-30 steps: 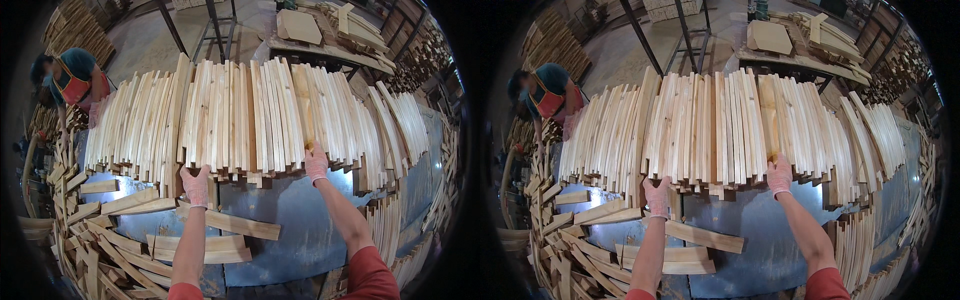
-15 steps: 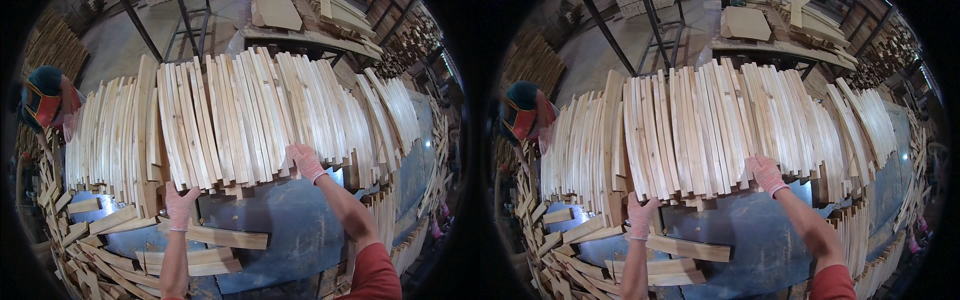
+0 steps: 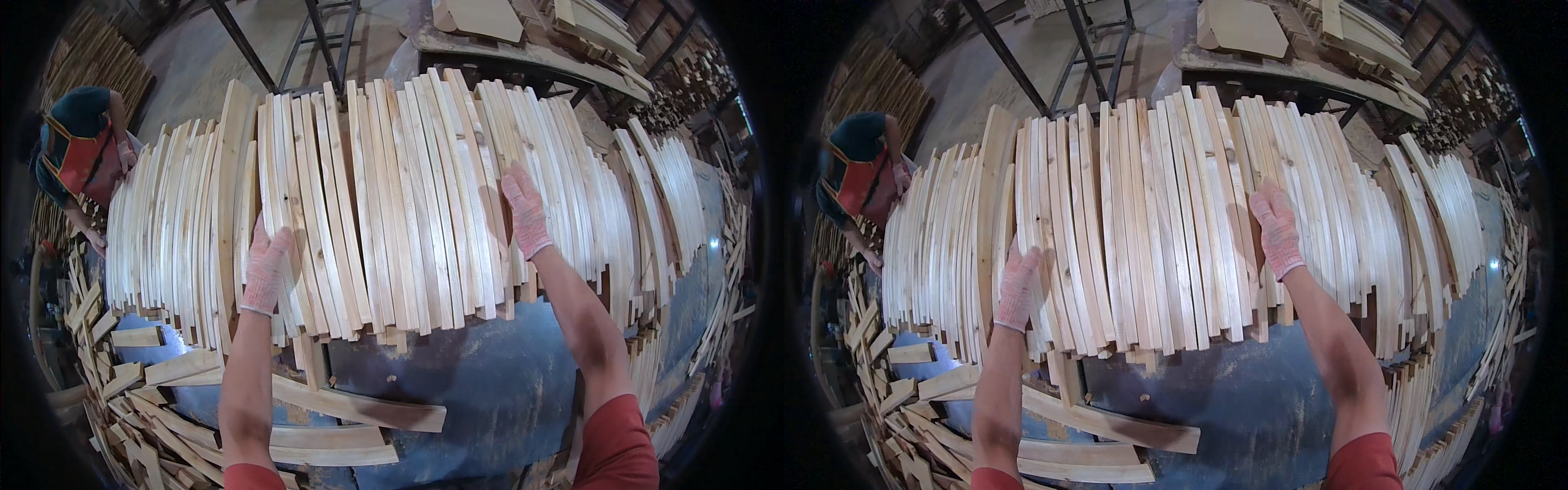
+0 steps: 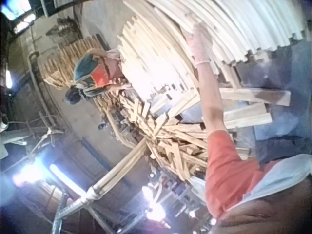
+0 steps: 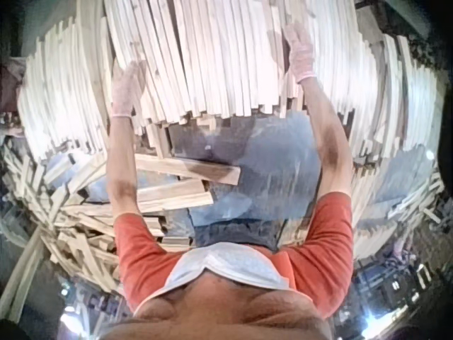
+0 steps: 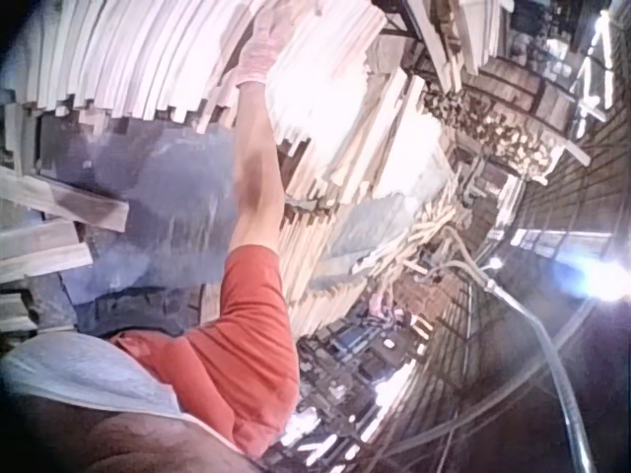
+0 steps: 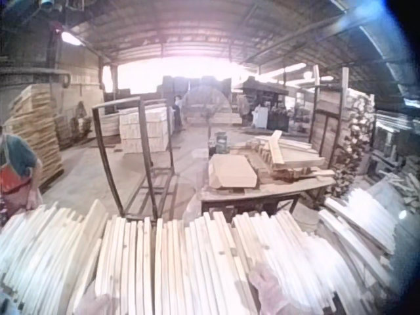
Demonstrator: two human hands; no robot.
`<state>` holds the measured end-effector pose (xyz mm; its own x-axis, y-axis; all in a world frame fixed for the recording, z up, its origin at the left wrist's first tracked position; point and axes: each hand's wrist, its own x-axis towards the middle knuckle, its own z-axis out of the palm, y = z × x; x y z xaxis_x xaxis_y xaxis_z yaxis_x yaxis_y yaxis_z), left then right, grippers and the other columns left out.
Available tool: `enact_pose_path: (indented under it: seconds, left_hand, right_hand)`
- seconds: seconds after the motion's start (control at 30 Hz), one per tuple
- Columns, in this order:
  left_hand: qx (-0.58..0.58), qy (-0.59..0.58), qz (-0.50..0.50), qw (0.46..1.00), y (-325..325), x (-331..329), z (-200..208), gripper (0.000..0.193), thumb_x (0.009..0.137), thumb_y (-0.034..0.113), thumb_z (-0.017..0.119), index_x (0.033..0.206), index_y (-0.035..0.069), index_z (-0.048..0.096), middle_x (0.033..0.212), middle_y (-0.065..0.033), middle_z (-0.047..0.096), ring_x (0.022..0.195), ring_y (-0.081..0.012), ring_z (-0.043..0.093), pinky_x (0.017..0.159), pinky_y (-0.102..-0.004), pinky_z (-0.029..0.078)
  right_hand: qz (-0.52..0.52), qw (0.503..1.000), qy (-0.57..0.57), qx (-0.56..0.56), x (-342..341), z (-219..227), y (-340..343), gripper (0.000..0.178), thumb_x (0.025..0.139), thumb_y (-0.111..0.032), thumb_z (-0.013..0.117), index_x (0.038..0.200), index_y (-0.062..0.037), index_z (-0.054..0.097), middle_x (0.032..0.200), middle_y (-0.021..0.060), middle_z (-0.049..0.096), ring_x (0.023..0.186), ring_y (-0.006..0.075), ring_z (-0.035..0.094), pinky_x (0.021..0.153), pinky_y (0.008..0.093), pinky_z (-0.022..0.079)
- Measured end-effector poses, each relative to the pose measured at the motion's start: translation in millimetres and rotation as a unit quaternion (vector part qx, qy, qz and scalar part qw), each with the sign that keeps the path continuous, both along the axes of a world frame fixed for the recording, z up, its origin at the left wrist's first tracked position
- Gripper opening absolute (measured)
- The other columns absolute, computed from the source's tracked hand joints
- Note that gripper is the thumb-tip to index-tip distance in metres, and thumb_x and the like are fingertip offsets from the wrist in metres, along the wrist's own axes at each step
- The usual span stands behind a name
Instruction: The person picks up stacks of wooden planks from a metal table and places them onto a conveyor belt. The person repeats this process, moving multiple stacks of wood from the table to the conveyor belt throughout the video.
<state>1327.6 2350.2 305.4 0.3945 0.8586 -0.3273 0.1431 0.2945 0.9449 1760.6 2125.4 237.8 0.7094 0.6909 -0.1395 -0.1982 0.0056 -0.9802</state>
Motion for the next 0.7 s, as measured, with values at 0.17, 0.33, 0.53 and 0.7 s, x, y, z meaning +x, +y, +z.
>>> enact_pose_path:
  seconds: [0.17, 0.33, 0.53, 0.7]
  left_hand:
    - [0.027, -0.027, -0.022, 0.999, 5.8, 17.5, 6.2, 0.091, 0.1, 0.02, 0.074, 0.174, 0.006, 0.024, 0.153, -0.0117, 0.056, 0.133, -0.0211, 0.057, 0.117, -0.0364, 0.044]
    - [0.043, 0.003, -0.048, 0.998, -35.0, -4.6, -15.1, 0.101, 0.093, 0.016, 0.077, 0.174, 0.001, 0.019, 0.155, -0.0143, 0.054, 0.137, -0.0236, 0.056, 0.116, -0.037, 0.046]
    - [-0.019, 0.047, -0.035, 0.998, -177.6, -70.0, 15.4, 0.106, 0.086, 0.013, 0.075, 0.175, 0.003, 0.018, 0.166, -0.0165, 0.044, 0.147, -0.0261, 0.049, 0.119, -0.0392, 0.045]
    - [-0.075, 0.041, -0.011, 0.996, -287.1, -136.7, 37.1, 0.106, 0.086, 0.013, 0.076, 0.175, 0.004, 0.019, 0.169, -0.0137, 0.041, 0.15, -0.0265, 0.047, 0.12, -0.0391, 0.045]
  right_hand:
    - [0.029, 0.997, 0.049, 0.058, -18.4, -5.4, 17.1, 0.062, 0.11, -0.022, 0.065, 0.165, -0.0026, 0.045, 0.164, 0.0075, 0.051, 0.144, 0.018, 0.052, 0.124, 0.0326, 0.037]
    - [0.032, 0.99, 0.135, 0.029, -58.5, 18.0, -39.0, 0.059, 0.108, -0.015, 0.06, 0.165, -0.0045, 0.046, 0.157, 0.0079, 0.055, 0.14, 0.02, 0.055, 0.121, 0.034, 0.042]
    - [0.015, 0.987, 0.159, -0.034, -142.5, 37.6, -172.3, 0.065, 0.102, -0.017, 0.066, 0.163, -0.0036, 0.047, 0.151, 0.0088, 0.059, 0.133, 0.0214, 0.059, 0.115, 0.0357, 0.048]
    - [0.035, 0.953, 0.279, -0.11, -193.2, -16.4, -300.2, 0.063, 0.099, -0.015, 0.073, 0.157, -0.0039, 0.053, 0.137, 0.0076, 0.067, 0.12, 0.0203, 0.066, 0.106, 0.0355, 0.055]
